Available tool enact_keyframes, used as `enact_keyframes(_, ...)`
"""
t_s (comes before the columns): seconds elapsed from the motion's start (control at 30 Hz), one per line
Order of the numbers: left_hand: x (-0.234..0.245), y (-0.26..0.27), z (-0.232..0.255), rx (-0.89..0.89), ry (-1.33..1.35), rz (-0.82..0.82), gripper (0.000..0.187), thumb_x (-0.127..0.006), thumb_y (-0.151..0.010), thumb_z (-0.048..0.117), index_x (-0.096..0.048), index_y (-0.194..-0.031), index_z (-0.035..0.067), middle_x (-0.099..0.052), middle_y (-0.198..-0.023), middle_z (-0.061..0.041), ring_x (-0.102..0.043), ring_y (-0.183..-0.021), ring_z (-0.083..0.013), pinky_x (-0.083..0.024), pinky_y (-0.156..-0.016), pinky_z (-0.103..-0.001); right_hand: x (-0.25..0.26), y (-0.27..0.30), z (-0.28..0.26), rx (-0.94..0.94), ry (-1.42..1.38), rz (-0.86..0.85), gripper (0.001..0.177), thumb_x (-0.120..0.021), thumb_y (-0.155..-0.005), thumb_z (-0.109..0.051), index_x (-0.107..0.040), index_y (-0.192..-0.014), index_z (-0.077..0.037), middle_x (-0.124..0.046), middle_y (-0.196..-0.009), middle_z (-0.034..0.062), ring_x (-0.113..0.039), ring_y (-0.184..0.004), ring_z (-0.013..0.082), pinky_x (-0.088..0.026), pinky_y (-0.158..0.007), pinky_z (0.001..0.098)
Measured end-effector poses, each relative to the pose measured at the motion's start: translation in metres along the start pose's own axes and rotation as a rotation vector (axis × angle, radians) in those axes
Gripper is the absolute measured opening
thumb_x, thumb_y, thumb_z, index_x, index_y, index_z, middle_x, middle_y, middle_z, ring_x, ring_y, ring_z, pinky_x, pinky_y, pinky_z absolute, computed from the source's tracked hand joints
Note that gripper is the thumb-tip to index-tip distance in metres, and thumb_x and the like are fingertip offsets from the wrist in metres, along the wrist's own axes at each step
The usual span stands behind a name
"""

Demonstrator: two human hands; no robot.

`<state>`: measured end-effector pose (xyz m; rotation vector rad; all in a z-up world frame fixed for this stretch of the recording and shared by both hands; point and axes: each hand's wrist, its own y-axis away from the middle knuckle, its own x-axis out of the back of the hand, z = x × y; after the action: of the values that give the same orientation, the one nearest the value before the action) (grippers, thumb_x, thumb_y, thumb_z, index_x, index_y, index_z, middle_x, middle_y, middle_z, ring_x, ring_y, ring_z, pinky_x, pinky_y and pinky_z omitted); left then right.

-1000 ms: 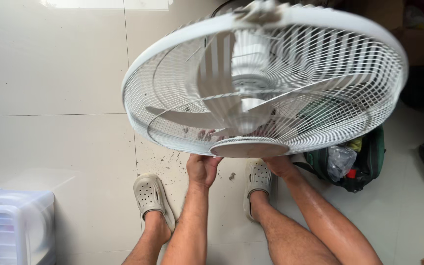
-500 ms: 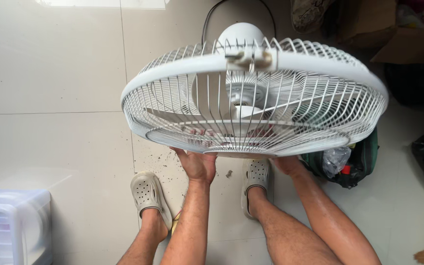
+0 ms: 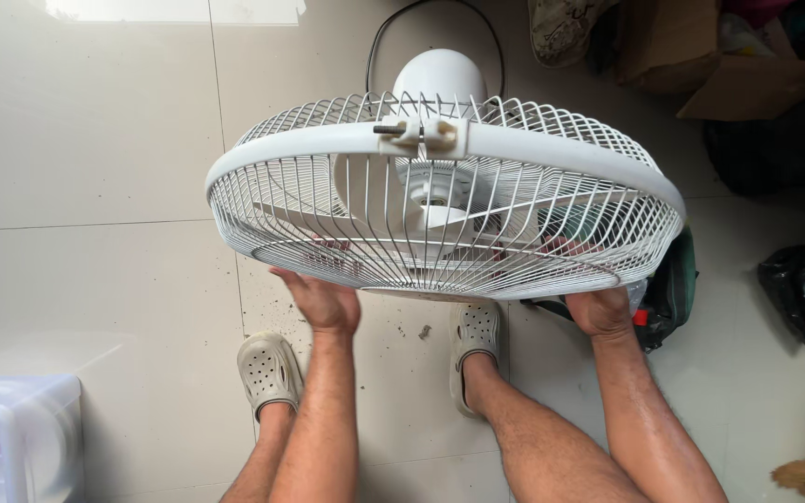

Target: The person assembles a white pedestal fan by attaching the front wire cage to the fan head. They use a red screwdriver to tighten the central locking nut and then plug the fan into a wall socket to test it.

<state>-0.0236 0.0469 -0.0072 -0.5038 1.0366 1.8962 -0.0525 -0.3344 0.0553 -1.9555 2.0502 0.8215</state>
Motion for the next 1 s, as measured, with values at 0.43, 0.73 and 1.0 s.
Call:
enact_keyframes(0.43, -0.006, -0.052, 0.104, -0.175, -0.168, -0.292, 0.028, -0.056, -0.112, 0.03, -0.063, -0.127, 0.007, -0.071, -0.124, -0.007, -0.065, -0.119, -0.0208, -0.051, -0.112, -0.041, 0.007, -0.007, 0.01, 0.016, -0.065, -0.047, 0.061, -0.085, -0.09, -0.033, -0.063, -0.141, -0.007, -0.065, -0.141, 0.0093, -0.058, -0.136, 0.0263, -0.042, -0.122, 0.0495)
enact_keyframes(0.73, -0.009, -0.049, 0.096, -0.149, -0.084, -0.247, 0.022, -0.055, -0.111, 0.024, -0.064, -0.125, 0.01, -0.071, -0.121, -0.007, -0.067, -0.116, -0.0196, -0.055, -0.107, -0.04, 0.003, -0.011, 0.007, 0.017, -0.047, -0.034, 0.055, -0.085, -0.093, -0.032, -0.064, -0.136, -0.006, -0.066, -0.135, 0.0097, -0.058, -0.136, 0.0264, -0.041, -0.123, 0.0503)
enact_keyframes(1.0, -0.005, -0.044, 0.094, -0.277, -0.321, -0.176, 0.042, -0.055, -0.114, 0.045, -0.06, -0.125, 0.005, -0.067, -0.113, -0.005, -0.061, -0.109, -0.0176, -0.051, -0.104, -0.038, -0.031, -0.011, -0.005, -0.075, 0.023, -0.137, 0.114, -0.092, -0.063, -0.063, -0.048, -0.153, -0.01, -0.052, -0.153, 0.011, -0.048, -0.145, 0.0289, -0.039, -0.122, 0.0537)
